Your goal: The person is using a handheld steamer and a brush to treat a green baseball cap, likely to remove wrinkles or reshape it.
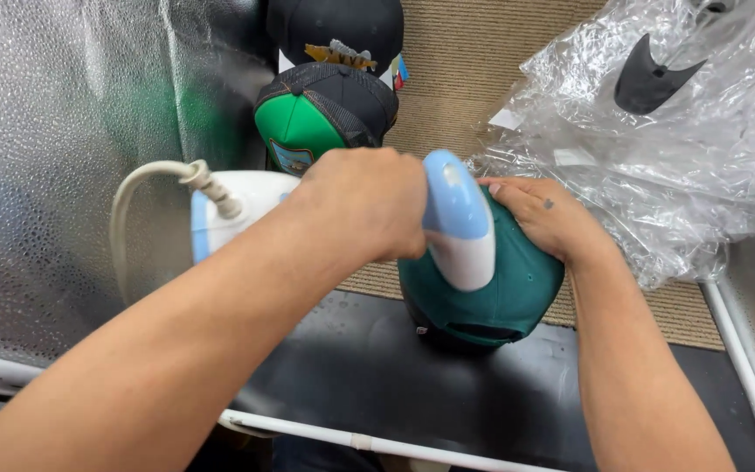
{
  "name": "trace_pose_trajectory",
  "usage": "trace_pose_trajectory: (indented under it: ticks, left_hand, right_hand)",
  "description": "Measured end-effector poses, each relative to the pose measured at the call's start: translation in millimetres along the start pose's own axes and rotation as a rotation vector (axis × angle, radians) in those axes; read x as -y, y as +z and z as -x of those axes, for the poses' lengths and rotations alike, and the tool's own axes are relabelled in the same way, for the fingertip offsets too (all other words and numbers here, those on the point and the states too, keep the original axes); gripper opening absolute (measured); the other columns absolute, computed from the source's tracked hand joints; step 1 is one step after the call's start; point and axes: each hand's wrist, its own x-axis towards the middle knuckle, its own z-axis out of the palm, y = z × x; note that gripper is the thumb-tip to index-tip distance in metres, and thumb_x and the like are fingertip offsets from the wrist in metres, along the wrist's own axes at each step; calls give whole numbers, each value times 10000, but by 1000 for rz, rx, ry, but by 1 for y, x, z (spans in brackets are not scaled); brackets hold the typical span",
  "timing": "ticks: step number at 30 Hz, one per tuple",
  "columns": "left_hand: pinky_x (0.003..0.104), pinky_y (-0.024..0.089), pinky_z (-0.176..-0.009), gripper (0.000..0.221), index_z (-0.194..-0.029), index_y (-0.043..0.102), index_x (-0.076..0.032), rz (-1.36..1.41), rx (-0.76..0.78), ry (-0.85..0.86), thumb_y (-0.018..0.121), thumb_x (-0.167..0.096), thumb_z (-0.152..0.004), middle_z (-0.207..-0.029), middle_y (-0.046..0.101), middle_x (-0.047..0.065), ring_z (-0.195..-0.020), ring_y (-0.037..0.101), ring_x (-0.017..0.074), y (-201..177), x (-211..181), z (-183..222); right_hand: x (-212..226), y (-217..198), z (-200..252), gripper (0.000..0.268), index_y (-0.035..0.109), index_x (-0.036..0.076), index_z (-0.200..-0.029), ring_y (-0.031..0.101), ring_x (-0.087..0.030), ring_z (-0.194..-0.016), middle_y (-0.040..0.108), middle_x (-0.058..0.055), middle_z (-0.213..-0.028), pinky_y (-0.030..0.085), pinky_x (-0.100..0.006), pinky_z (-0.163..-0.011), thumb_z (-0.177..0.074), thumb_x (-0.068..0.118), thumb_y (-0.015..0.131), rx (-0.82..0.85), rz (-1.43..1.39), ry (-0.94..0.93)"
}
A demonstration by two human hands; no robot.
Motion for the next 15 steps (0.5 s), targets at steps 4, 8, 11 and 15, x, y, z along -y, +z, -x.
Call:
trace_pose_trajectory:
  ticks: [4,8,11,15]
  left_hand:
    - [609,602,-601,339,-1025,717,62,-62,-64,52,644,-114,-745,-745,745,200,-715,768,396,10,7,23]
    - [617,593,-597,273,-986,727,47,-57,-172,123,603,-61,-768,-725,748,174,-711,768,397,13,-16,18]
    - [600,581,-511,141,-831,741,-11,-18,-299,233,630,-40,-750,-611,709,119,-621,753,371,29,-46,5]
    - [412,567,-591,181,-1007,733,-250,-146,-243,22,584,-191,-922,-890,780,-34,-769,774,247,33,-66,12]
  right_hand:
    - [-2,1,-1,378,757,252,-1265,648,-406,-1192,731,-166,-1248,537,-518,-887,-965,382,567,14,-49,-22]
    - [-11,3,-7,367,763,280,-1252,659,-363,-1176,742,-131,-1229,541,-495,-880,-957,380,571,3,-33,-38]
    - [-8,-5,1,372,755,218,-1243,658,-308,-1168,734,-107,-1269,540,-445,-897,-952,331,552,23,-107,1]
    - [5,-7,4,388,740,79,-1219,651,-185,-1151,715,-54,-1360,535,-331,-937,-940,222,513,107,-271,39]
